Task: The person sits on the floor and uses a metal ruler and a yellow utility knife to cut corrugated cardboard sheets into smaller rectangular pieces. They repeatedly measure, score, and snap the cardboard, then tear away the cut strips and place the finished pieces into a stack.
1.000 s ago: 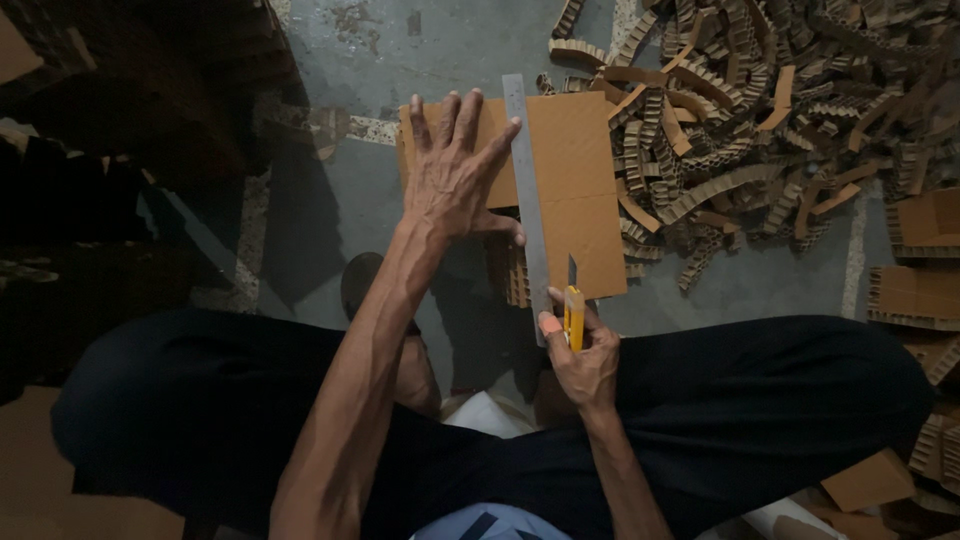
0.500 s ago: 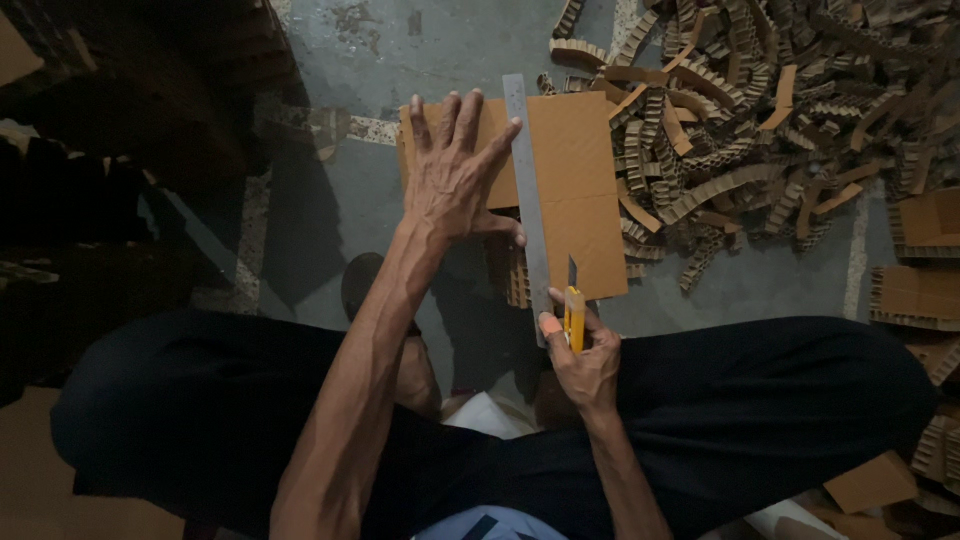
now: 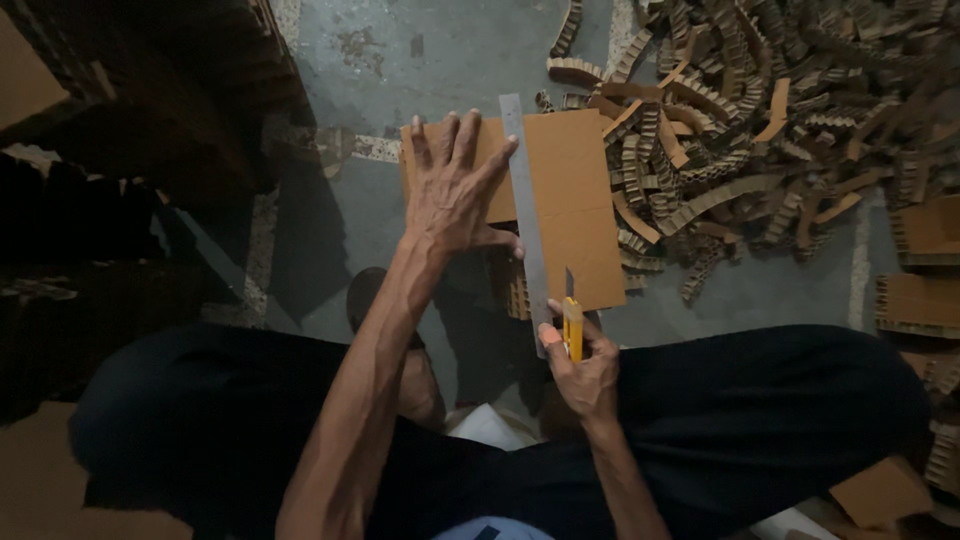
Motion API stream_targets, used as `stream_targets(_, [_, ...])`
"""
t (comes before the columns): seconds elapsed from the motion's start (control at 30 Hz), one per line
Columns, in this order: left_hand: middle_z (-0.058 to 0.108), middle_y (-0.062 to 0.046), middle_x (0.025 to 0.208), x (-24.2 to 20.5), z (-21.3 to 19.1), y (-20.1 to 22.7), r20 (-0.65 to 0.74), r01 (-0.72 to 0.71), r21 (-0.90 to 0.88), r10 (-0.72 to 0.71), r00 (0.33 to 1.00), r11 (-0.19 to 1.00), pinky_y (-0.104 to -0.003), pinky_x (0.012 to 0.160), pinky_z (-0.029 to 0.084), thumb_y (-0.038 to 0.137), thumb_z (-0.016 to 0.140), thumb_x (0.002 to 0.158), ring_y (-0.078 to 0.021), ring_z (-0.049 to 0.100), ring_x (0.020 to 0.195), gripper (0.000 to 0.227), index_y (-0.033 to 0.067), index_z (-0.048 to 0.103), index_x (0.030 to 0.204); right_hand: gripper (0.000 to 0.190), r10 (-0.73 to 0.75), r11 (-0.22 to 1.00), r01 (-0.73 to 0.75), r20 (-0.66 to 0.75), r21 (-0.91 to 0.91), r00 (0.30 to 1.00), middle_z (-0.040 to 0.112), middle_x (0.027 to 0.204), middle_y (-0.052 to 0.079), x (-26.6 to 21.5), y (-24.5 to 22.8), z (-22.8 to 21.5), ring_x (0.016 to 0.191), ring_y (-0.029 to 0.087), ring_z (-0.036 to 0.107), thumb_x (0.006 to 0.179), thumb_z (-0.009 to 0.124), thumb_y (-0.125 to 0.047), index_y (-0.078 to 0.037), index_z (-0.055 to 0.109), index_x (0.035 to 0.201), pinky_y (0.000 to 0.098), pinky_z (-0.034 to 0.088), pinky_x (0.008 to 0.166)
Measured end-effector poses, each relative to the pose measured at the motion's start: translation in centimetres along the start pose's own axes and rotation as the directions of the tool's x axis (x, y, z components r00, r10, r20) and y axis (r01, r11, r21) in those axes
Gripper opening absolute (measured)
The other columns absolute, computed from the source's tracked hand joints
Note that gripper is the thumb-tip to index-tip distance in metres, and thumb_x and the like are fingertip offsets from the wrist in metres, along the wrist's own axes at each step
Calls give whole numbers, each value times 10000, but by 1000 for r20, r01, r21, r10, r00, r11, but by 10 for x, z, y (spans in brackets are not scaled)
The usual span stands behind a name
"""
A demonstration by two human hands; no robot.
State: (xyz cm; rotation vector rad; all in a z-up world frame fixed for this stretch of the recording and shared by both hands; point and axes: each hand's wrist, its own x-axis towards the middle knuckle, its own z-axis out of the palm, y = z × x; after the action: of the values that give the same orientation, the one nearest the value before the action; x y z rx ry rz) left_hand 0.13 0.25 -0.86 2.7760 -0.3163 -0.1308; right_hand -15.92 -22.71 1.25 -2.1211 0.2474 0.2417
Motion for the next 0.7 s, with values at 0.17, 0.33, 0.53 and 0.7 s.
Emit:
stream_targets(0.17, [86, -282, 1666, -1, -19, 5, 21, -30, 10, 30, 999, 999, -751, 1154, -92, 893, 804, 362, -486, 66, 1541, 1484, 279, 281, 1607, 471, 22, 999, -20, 50, -42, 999, 733, 775, 114, 4, 5, -2, 663, 187, 668, 896, 688, -357, -102, 693, 1292, 356, 539, 620])
stream_targets(0.33, [-8, -224, 1685, 4, -38, 31, 204, 38, 72, -52, 978, 997, -769, 1124, -95, 894, 812, 358, -526, -38, 1514, 1563, 181, 195, 1604, 416, -185, 982, 183, -72, -42, 980, 793, 1030, 142, 6, 8, 1, 912, 207, 738, 886, 739, -334, -74, 755, 1211, 349, 558, 804])
stream_targets(0.53, [21, -204, 1703, 7, -43, 61, 300, 10, 309, -107, 948, 951, -727, 1168, -76, 894, 826, 362, -478, -38, 1551, 1730, -47, 91, 1614, 428, 142, 989, -142, -10, -35, 990, 800, 873, 149, 6, 9, 1, 781, 225, 739, 849, 742, -295, -148, 750, 1250, 347, 581, 751])
stream_targets(0.7, [-51, -225, 1693, 12, -49, 69, 418, 13, 348, -168, 893, 937, -732, 1140, -90, 857, 858, 398, -472, -73, 1532, 1708, -27, 19, 1594, 389, -130, 991, 130, -71, -11, 989, 796, 924, 139, 6, 8, 2, 809, 208, 750, 845, 761, -262, -98, 754, 1198, 339, 574, 739])
